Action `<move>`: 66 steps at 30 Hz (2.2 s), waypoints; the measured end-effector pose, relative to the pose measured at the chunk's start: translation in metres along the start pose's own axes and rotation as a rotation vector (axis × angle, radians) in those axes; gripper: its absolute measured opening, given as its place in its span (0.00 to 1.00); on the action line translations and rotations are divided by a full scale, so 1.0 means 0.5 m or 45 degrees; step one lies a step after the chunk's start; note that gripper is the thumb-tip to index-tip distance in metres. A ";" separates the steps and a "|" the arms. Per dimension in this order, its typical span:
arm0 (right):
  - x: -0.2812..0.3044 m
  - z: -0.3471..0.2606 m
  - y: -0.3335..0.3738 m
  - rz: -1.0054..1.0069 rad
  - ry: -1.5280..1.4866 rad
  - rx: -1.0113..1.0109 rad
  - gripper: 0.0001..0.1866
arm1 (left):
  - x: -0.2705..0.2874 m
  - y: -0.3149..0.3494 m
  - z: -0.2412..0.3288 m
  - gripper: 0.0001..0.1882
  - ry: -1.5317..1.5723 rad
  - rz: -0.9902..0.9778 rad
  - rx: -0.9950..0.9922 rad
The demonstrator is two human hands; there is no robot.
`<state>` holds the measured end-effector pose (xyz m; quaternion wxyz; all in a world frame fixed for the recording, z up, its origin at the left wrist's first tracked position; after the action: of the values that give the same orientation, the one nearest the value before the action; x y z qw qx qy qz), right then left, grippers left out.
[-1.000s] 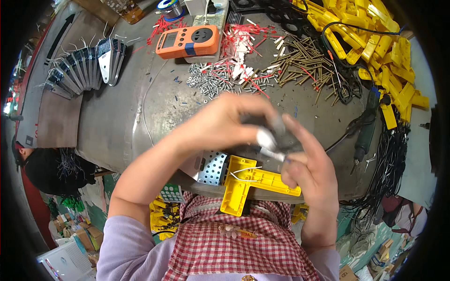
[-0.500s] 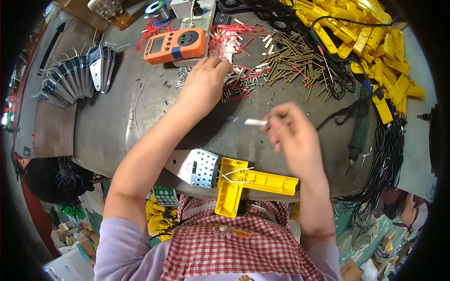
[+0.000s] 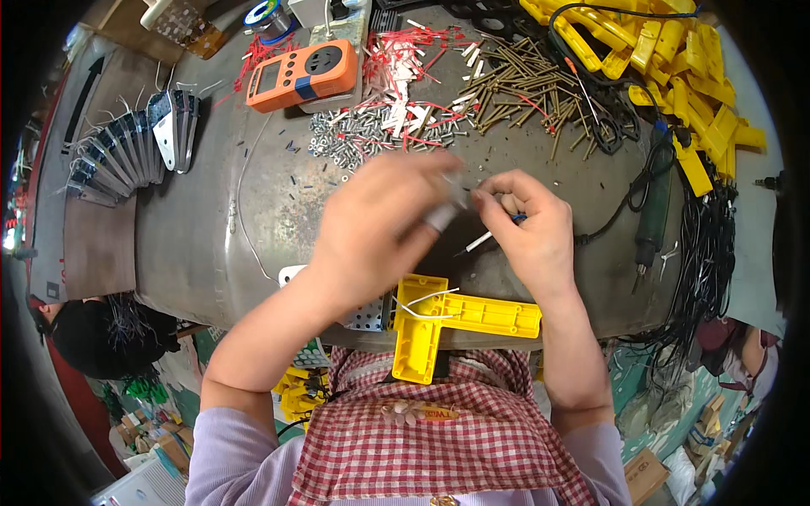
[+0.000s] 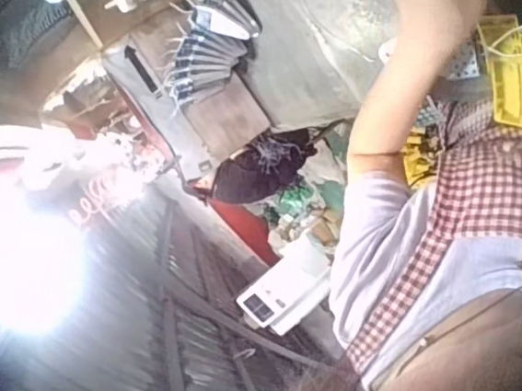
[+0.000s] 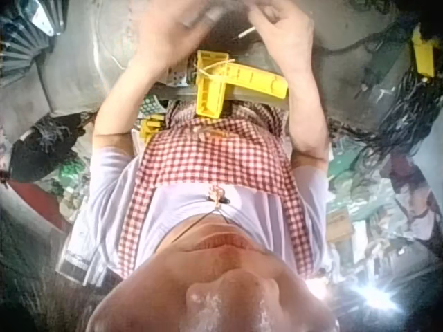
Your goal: Assembling components into a yellow and white plastic housing using tools including an electric screwdriver, soldering iron, and manual screwdriver.
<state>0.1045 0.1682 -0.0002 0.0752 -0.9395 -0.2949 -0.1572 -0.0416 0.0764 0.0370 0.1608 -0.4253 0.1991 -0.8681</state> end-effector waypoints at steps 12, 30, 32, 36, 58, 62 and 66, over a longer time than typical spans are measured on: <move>0.014 -0.042 0.048 0.092 0.051 0.044 0.04 | -0.024 0.046 -0.041 0.09 1.186 -0.062 0.878; 0.023 -0.040 0.045 -0.154 -0.069 0.181 0.05 | -0.029 0.046 0.003 0.09 0.942 -0.126 0.564; 0.014 -0.046 0.036 -0.162 -0.026 0.186 0.05 | -0.022 0.041 0.005 0.07 0.572 -0.137 0.412; 0.027 -0.035 0.035 -0.336 -0.180 0.059 0.10 | -0.015 0.027 0.001 0.06 0.469 -0.166 0.504; 0.016 -0.032 0.024 -0.362 0.265 0.284 0.08 | -0.015 0.048 -0.010 0.09 0.451 -0.187 0.538; -0.001 -0.043 0.032 -0.210 0.369 0.565 0.06 | 0.011 0.062 0.010 0.11 -0.050 -0.173 0.280; -0.024 -0.064 0.046 -0.383 0.590 0.634 0.05 | 0.035 0.085 0.009 0.13 -0.303 -0.182 0.112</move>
<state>0.1002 0.1358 0.0246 0.3421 -0.7781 -0.4341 -0.2984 -0.0435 0.0309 0.0309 0.1393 -0.5309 0.1097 -0.8287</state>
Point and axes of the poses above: each hand's wrist, its own y-axis away from the middle knuckle, its own x-axis out of the back of the hand, z = x × y, the point moved 3 cm from there along -y, towards the middle knuckle, and after that the axes turned 1 degree about -y, right-handed, at the moved point
